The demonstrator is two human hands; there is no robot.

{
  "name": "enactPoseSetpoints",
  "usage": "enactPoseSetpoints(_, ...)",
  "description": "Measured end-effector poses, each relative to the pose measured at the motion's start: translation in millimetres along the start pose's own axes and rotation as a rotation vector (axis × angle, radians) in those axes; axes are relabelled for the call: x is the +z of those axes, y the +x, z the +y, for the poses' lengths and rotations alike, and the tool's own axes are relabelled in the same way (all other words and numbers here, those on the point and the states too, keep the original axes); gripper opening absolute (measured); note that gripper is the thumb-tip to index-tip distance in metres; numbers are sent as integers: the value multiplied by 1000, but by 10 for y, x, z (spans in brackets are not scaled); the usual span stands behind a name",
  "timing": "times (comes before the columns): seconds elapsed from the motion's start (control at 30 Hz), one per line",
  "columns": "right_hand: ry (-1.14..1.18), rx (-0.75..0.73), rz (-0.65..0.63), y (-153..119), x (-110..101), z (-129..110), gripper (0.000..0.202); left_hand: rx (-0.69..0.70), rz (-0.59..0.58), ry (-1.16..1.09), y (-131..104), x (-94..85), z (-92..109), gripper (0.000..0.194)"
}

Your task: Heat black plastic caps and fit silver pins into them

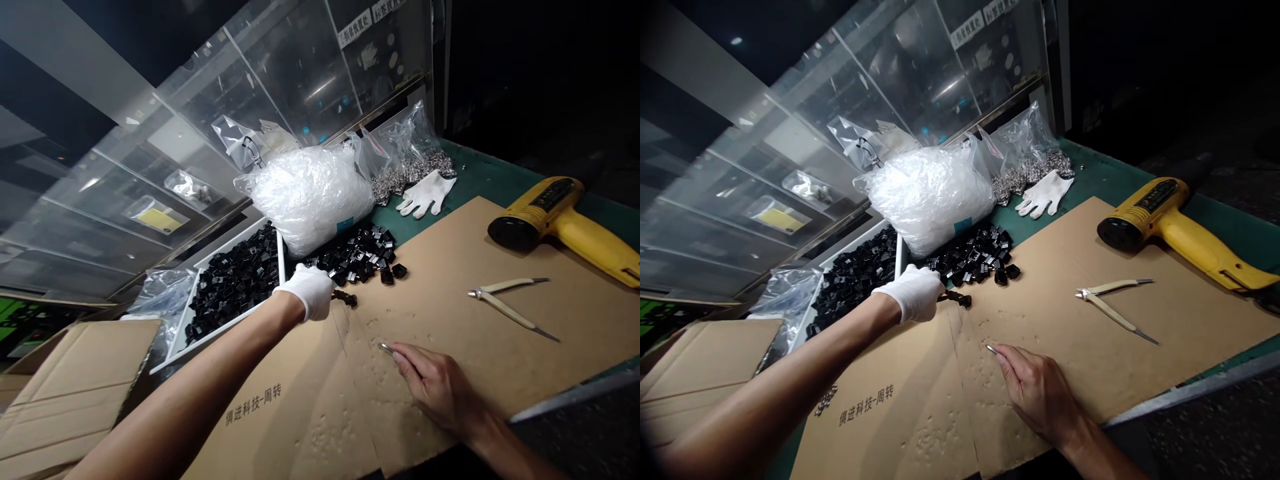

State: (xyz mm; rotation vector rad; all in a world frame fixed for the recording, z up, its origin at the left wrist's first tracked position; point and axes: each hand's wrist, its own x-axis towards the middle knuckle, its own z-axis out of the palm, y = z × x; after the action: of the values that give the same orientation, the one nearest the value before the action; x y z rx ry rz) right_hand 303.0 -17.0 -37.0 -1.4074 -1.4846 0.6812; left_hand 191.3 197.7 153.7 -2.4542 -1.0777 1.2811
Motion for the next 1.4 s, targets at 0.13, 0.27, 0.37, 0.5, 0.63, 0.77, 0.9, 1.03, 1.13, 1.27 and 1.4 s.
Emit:
enactPoseSetpoints(0.13, 20, -2, 9, -4, -10, -11, 30, -4, -42, -7, -38, -52, 72, 27)
enactPoseSetpoints(0.27, 29, -3, 10, 0, -9, -7, 31, -22, -82, -45, -31, -3, 119, 30)
enactPoseSetpoints(0.37, 28, -2, 11, 0, -6, -2, 31, -30, -88, -103, 5, 127, 113, 33)
enactPoseSetpoints(0.5, 39, -1, 6, -4, -6, -3, 30, -38, -61, -203, 59, 317, 68, 32)
enactPoseSetpoints(0.63, 67, 13, 20, -9, 3, -16, 30, -51, -15, -351, 58, 421, 19, 25)
enactPoseSetpoints(0.77, 115, 79, 102, 1, 19, -8, 26, -43, 38, -547, -103, 536, 55, 18)
enactPoseSetpoints(0.9, 219, 199, 206, 46, -28, -17, 35, -31, -48, -1041, -416, 805, 270, 21)
enactPoseSetpoints(1.03, 373, 241, 141, 100, -124, -133, 59, 143, -165, -1644, -782, 1005, 581, 20)
enactPoseSetpoints(1.13, 478, 265, 42, 105, -147, -231, 54, 229, -218, -1789, -1008, 1025, 739, 27)
enactPoseSetpoints(1.27, 557, 286, -67, 58, -138, -268, 49, 330, -259, -1908, -1159, 1102, 789, 33)
enactPoseSetpoints(1.4, 557, 266, -181, 31, -156, -242, 53, 335, -248, -1914, -1217, 1290, 812, 24)
